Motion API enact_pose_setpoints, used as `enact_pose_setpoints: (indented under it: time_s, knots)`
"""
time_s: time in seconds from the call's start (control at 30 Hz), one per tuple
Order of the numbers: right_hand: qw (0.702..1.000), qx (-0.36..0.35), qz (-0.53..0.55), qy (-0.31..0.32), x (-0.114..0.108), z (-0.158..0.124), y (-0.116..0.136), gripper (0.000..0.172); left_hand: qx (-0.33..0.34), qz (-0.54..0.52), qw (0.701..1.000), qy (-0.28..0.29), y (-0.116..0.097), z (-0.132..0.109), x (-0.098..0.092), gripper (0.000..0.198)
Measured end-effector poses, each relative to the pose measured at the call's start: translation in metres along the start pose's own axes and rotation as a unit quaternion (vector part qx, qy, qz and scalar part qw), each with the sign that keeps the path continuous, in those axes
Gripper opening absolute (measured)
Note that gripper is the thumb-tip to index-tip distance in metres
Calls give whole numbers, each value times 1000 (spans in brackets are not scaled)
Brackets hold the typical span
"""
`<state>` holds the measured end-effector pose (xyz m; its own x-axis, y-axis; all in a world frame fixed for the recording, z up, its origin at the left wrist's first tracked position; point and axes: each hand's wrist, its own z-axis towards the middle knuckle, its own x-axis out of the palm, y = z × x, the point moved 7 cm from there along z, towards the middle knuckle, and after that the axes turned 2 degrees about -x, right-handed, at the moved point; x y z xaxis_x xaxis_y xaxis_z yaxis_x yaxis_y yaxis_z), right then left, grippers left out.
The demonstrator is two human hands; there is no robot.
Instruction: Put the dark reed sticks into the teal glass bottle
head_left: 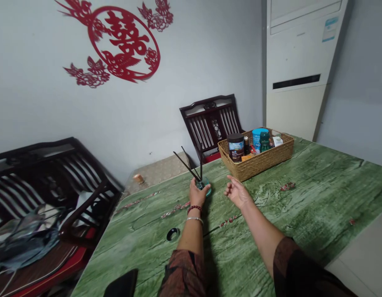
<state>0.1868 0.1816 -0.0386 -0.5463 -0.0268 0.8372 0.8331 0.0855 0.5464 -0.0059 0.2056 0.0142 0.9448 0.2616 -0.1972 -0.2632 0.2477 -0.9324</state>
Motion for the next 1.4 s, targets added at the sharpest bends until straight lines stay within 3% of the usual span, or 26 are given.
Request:
enact_pose_setpoints:
  time_s: [0.1, 0.2, 0.37, 0.47, 0.63, 0.83, 0.93, 1.0, 1.1, 1.2, 1.3, 1.4]
  knots:
    - [995, -55, -80, 0, 7, 0, 8, 47, -9, 30, 999, -39, 3, -16, -5, 66]
    - [974, -103, -202, 29, 26, -5, 16, 57, -11, 39, 998, -38, 0, -45, -9, 67]
    - [928, -93, -321, 162, 77, -33, 11, 89, 2, 35, 999, 18, -15, -103, -13, 74]
    - [901, -77, -374, 207, 98, -55, 2, 95, 16, 32, 998, 51, -24, -130, -15, 75]
    - [870, -44, -420, 253, 115, -77, -14, 78, 41, 12, 997, 56, -30, -148, -13, 69]
    - [784, -134, -558, 236, 125, -85, -13, 25, 65, 30, 996, 60, -33, -147, -10, 68]
    - [754, -180, -595, 214, 128, -90, -12, 23, 81, 35, 994, 65, -33, -146, -10, 66]
    - [763, -196, -585, 193, 128, -90, -12, 27, 92, 43, 993, 66, -34, -146, -11, 62]
    - [826, -203, -503, 155, 131, -88, -8, 31, 99, 58, 991, 72, -35, -147, -11, 65]
    - [873, -219, -410, 148, 150, -90, 7, 34, 87, 74, 991, 76, -36, -147, -11, 74]
    - [875, -274, -363, 165, 179, -101, 45, 35, 64, 99, 990, 73, -35, -147, -13, 74]
    - [838, -336, -398, 165, 190, -111, 94, 32, 58, 112, 989, 77, -34, -146, -13, 73]
